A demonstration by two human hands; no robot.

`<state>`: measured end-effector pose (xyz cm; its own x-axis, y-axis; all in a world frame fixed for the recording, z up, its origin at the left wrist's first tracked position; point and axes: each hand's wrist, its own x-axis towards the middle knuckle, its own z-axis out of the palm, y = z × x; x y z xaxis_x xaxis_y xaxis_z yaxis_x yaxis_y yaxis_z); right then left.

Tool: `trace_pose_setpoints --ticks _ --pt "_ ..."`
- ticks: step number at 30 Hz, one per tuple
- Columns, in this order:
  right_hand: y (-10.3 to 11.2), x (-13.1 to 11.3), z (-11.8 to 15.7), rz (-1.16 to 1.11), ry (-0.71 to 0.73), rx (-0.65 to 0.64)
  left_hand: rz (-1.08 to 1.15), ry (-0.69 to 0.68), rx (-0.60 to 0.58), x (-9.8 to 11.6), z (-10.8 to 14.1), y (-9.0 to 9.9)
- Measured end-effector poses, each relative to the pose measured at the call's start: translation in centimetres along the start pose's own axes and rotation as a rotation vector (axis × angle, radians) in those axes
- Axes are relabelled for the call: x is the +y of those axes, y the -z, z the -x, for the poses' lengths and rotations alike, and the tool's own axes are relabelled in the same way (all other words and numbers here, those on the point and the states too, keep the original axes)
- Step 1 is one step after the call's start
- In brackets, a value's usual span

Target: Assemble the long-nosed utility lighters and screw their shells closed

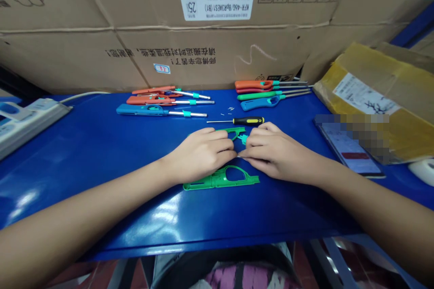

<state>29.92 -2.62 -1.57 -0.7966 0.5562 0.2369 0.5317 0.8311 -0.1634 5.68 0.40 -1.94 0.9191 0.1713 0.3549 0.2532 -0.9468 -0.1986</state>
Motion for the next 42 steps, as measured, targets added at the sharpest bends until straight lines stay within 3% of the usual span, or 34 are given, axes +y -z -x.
trace_pose_setpoints --ticks 5,16,31,42 --pt "-0.1 0.1 0.1 0.008 0.064 0.008 0.004 -0.062 -0.010 -0.2 0.0 0.1" --pt "0.3 1.0 0.4 -0.143 -0.063 -0.011 0.136 0.069 -0.052 -1.1 0.1 0.4" --pt "1.2 1.7 0.4 -0.385 -0.143 -0.127 0.280 0.088 -0.119 -1.6 0.2 0.6" --pt "0.7 1.7 0.3 -0.393 -0.036 -0.066 0.393 0.181 -0.152 -1.5 0.1 0.5"
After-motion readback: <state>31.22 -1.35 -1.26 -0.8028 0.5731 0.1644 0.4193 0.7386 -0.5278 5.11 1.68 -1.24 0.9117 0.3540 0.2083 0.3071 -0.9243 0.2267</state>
